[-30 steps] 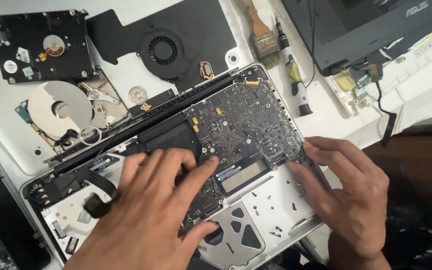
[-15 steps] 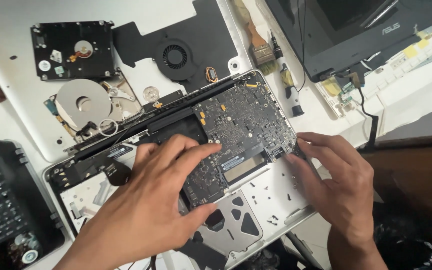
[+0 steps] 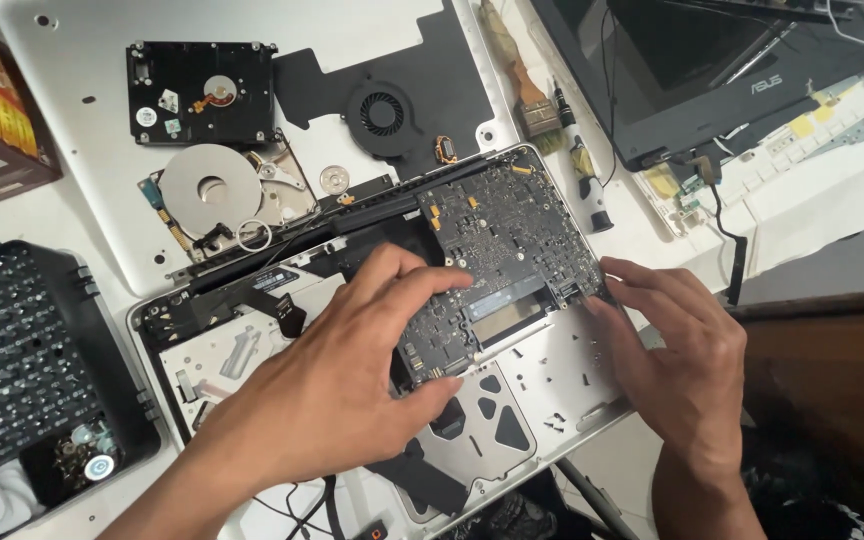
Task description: Aligning and seating a motherboard into a laptop chassis during a repair.
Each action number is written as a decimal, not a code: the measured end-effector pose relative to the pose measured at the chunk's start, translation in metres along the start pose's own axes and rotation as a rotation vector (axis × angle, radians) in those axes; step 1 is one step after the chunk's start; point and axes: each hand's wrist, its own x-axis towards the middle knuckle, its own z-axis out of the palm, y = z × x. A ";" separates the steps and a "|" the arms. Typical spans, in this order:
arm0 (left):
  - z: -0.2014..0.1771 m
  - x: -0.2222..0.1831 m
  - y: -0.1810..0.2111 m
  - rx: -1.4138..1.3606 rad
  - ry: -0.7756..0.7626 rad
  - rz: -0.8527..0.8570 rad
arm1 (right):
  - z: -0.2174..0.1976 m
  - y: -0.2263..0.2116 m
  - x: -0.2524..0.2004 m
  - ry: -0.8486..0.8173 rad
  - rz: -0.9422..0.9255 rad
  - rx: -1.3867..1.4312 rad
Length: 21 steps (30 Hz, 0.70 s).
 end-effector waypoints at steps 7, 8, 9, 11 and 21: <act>-0.001 -0.002 0.000 -0.052 0.031 -0.023 | -0.002 -0.005 0.001 0.048 -0.004 0.046; 0.000 -0.001 -0.001 -0.062 0.047 -0.002 | -0.003 -0.006 0.001 0.035 0.005 0.044; 0.000 0.000 -0.002 -0.072 0.063 0.018 | -0.004 -0.006 0.001 0.023 0.013 0.043; 0.003 0.002 -0.006 -0.063 0.091 0.057 | -0.003 -0.005 0.000 0.017 0.038 0.039; 0.023 0.018 -0.032 0.020 0.346 0.413 | 0.004 0.002 -0.007 0.013 0.103 0.032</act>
